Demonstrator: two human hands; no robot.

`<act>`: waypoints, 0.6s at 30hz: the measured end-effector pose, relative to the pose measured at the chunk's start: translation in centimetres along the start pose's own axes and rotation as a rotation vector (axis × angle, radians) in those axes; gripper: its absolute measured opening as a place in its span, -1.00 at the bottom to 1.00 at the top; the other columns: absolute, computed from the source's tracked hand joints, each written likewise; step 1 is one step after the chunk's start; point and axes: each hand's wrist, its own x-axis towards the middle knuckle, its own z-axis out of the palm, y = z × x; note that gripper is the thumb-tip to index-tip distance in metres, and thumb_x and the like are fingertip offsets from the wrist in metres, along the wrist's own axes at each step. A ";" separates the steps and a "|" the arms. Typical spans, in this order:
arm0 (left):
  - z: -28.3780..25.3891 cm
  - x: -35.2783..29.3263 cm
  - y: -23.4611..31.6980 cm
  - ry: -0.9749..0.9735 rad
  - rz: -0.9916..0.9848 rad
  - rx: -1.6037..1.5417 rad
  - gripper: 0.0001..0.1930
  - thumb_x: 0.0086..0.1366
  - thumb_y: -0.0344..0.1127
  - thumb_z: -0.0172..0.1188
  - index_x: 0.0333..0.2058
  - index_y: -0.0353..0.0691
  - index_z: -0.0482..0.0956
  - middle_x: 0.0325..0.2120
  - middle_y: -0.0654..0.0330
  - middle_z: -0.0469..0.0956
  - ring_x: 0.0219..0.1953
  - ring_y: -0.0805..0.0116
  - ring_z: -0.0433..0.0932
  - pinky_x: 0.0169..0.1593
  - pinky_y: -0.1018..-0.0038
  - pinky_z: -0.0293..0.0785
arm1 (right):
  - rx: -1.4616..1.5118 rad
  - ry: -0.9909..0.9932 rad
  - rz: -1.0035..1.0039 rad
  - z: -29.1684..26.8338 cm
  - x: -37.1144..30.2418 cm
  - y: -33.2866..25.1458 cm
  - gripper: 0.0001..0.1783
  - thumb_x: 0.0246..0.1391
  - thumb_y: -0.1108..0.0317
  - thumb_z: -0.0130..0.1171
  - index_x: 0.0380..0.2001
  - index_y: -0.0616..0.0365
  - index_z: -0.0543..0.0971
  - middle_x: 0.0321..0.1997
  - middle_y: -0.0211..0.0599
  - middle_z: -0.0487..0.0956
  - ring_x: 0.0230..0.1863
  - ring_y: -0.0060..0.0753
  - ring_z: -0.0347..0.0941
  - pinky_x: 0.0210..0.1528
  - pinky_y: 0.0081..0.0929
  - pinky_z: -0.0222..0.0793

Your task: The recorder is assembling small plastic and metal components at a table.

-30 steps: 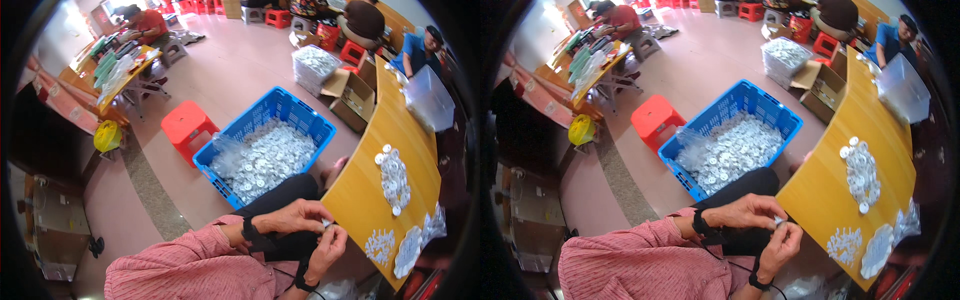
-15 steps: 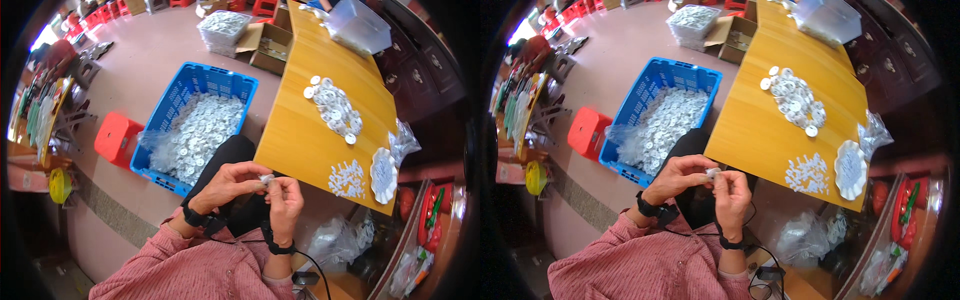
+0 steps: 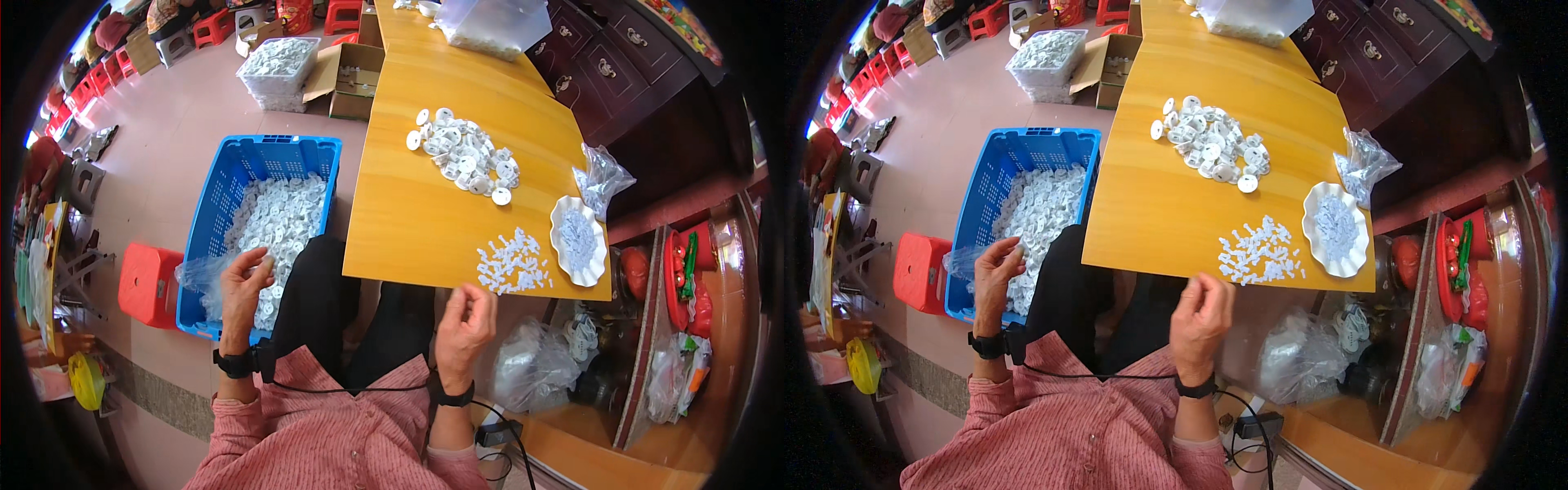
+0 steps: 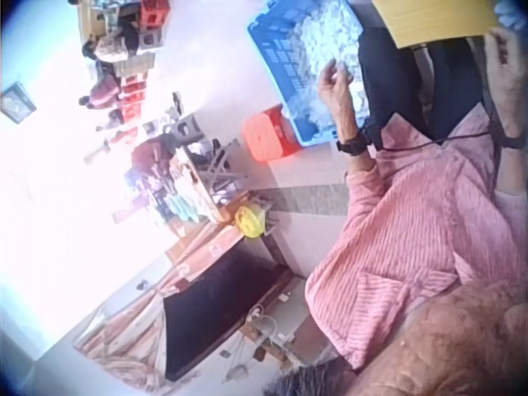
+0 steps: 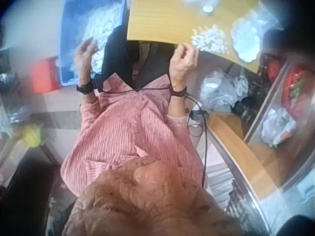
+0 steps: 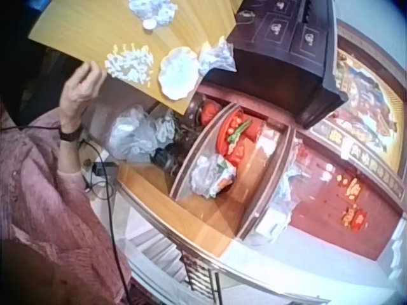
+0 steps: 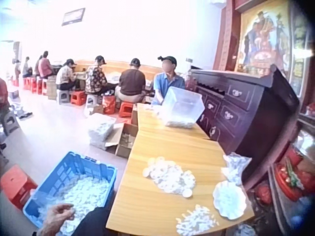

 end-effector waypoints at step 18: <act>18.5 11.0 8.9 -0.246 0.557 0.741 -0.67 0.24 -0.34 0.29 -0.05 -0.35 0.61 -0.09 -0.06 0.59 -0.20 0.15 0.64 -0.12 0.40 0.57 | -0.546 -0.058 -0.186 -0.8 2.1 0.6 -0.64 0.08 0.57 0.13 -0.03 0.13 0.60 0.05 -0.28 0.55 0.04 -0.11 0.42 0.02 -0.15 0.30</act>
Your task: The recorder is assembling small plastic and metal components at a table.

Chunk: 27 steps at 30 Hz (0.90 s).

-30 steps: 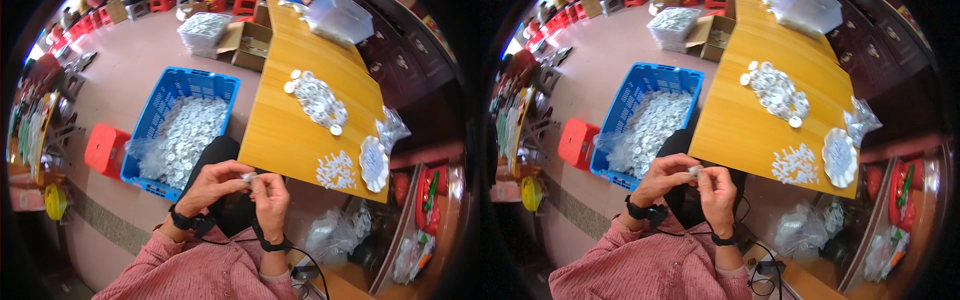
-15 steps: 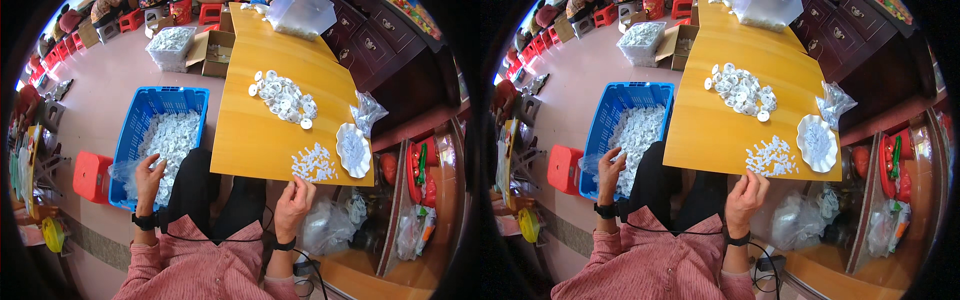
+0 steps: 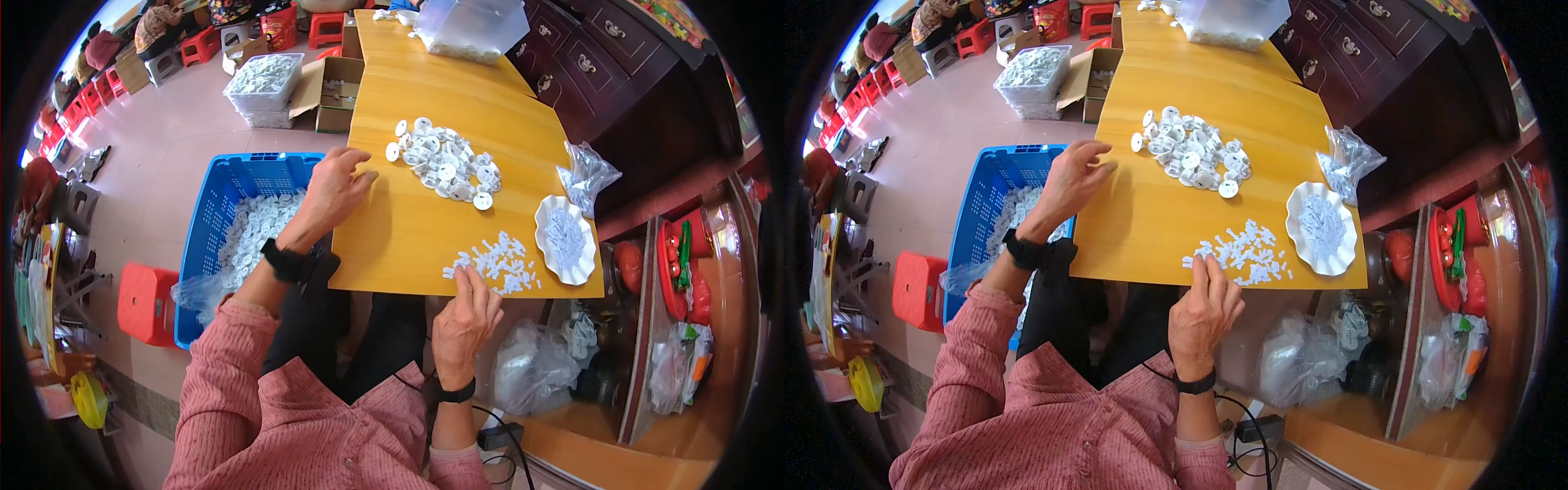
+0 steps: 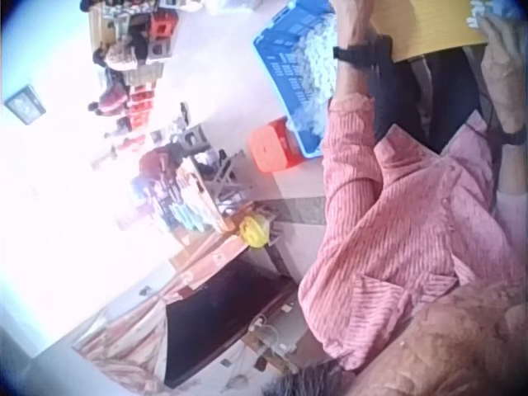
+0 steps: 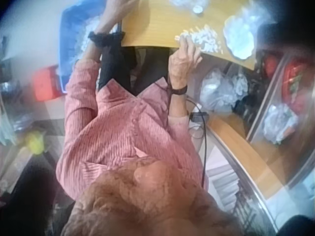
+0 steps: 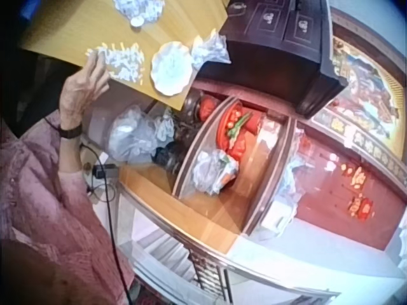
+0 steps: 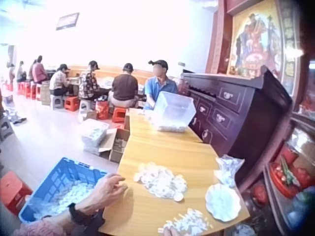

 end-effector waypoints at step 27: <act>2.6 -4.1 -0.9 0.068 0.357 0.083 -0.80 0.07 -0.46 0.27 -0.27 -0.28 0.64 -0.29 -0.04 0.52 -0.16 -0.07 0.52 -0.08 0.18 0.49 | 0.094 0.006 -0.220 0.5 -1.0 1.4 -0.77 0.06 0.49 0.27 -0.17 0.17 0.65 -0.05 -0.34 0.60 -0.02 -0.15 0.48 0.05 -0.14 0.30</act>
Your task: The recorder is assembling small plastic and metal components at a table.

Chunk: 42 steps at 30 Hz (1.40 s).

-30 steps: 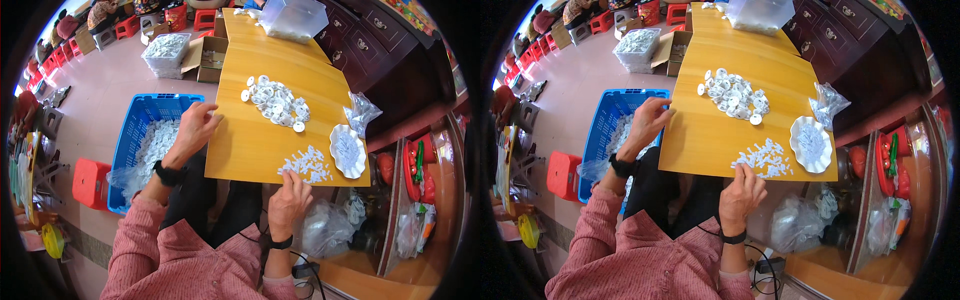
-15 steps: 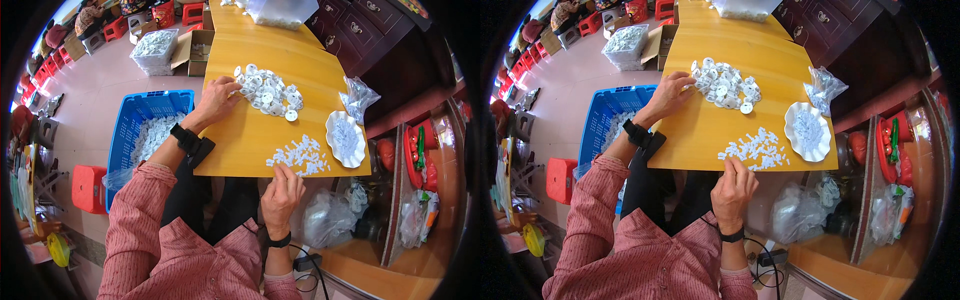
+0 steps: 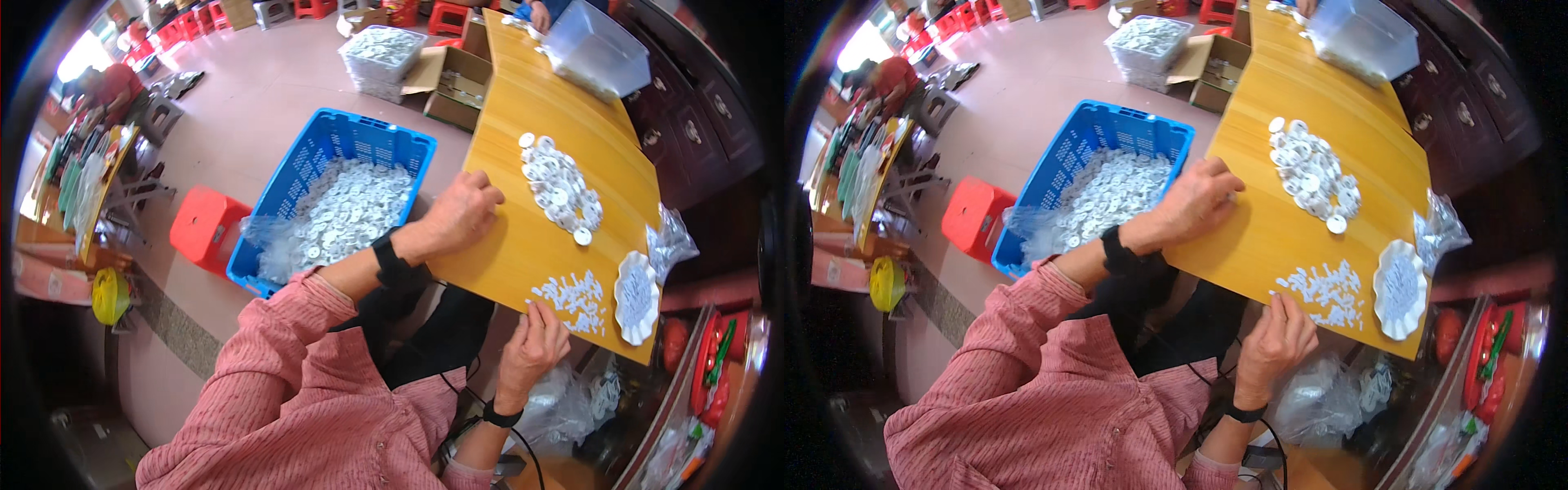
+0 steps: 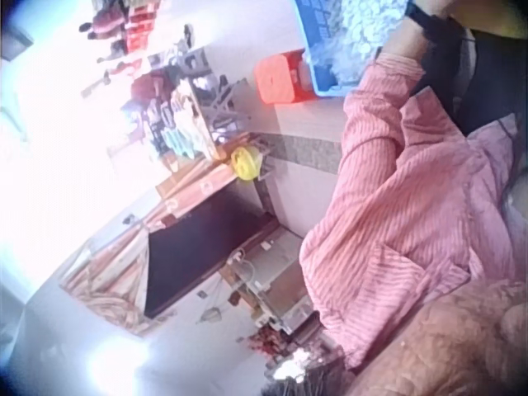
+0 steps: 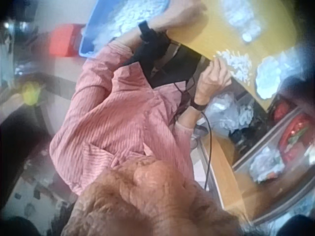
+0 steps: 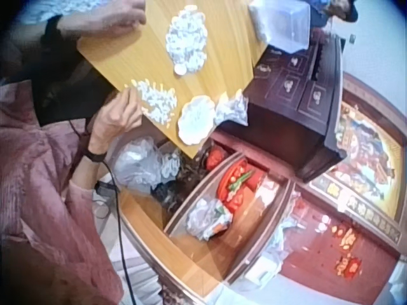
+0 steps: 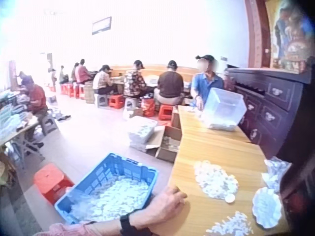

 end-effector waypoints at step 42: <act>-3.2 -10.6 8.4 -0.005 -0.858 -1.432 -0.63 0.42 -0.48 0.12 0.17 -0.40 0.45 -0.02 -0.04 0.59 -0.05 0.14 0.67 0.00 0.38 0.68 | 1.099 -0.074 0.697 -1.9 0.4 -5.4 -0.89 0.22 0.59 0.14 -0.18 0.30 0.55 -0.27 -0.39 0.56 -0.31 -0.61 0.50 -0.20 -0.67 0.43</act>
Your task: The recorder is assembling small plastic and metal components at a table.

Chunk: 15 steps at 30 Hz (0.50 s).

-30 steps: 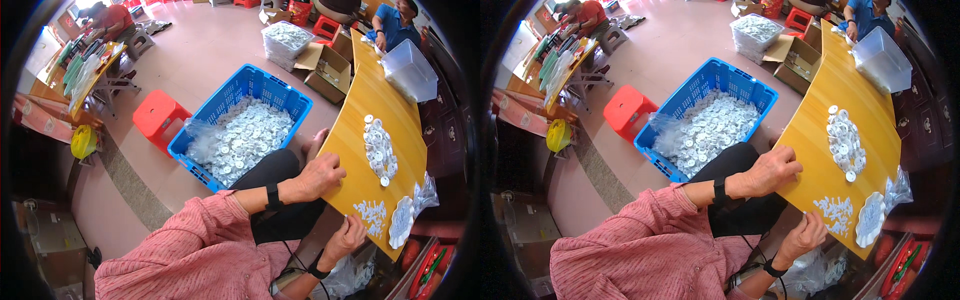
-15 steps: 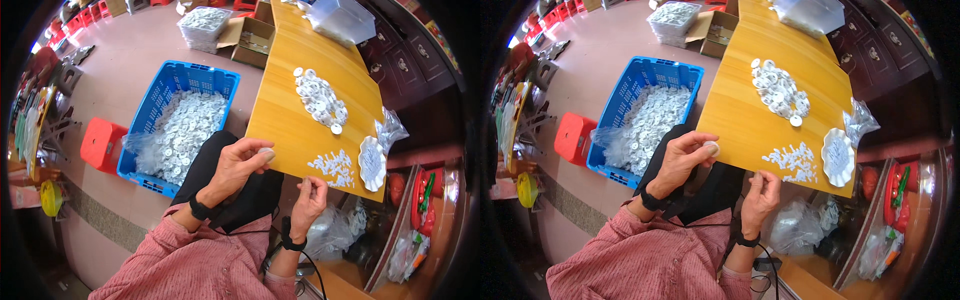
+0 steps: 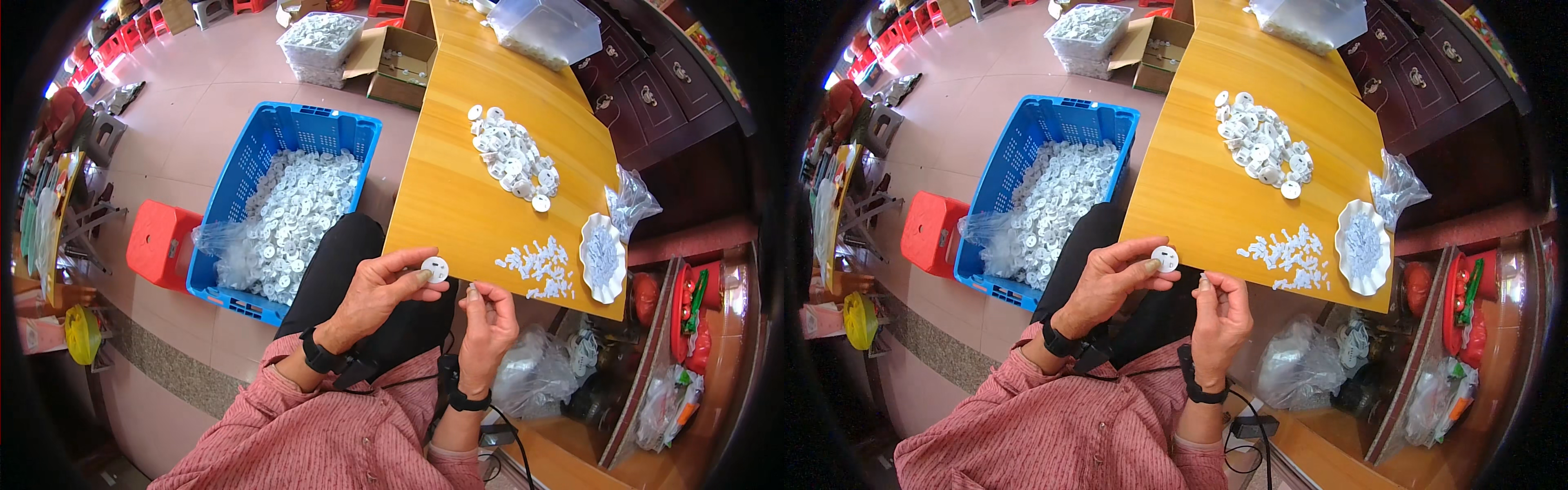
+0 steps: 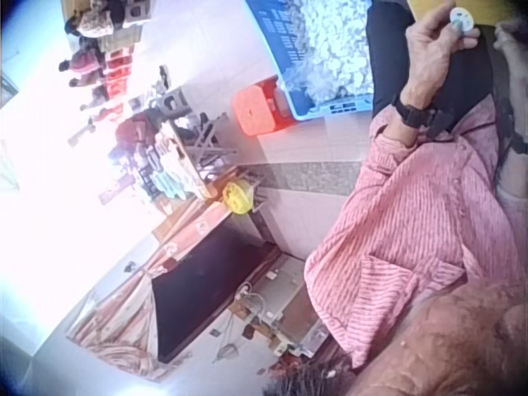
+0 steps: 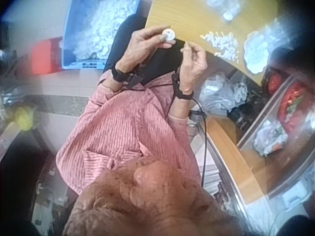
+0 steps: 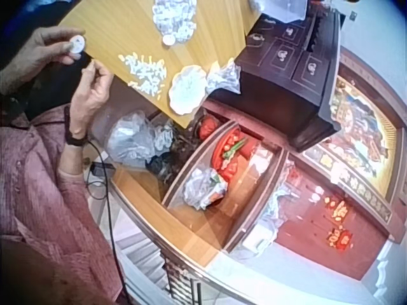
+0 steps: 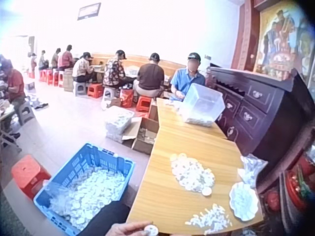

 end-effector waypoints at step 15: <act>-0.5 -0.4 -0.5 -0.085 0.051 0.111 -0.62 0.38 -0.53 0.16 0.16 -0.39 0.48 -0.06 0.06 0.63 -0.06 0.36 0.65 0.01 0.50 0.65 | -0.087 -0.100 -0.093 1.4 -0.2 0.4 -0.91 0.17 0.61 0.19 -0.25 0.32 0.62 -0.27 -0.37 0.54 -0.28 -0.62 0.46 -0.22 -0.66 0.40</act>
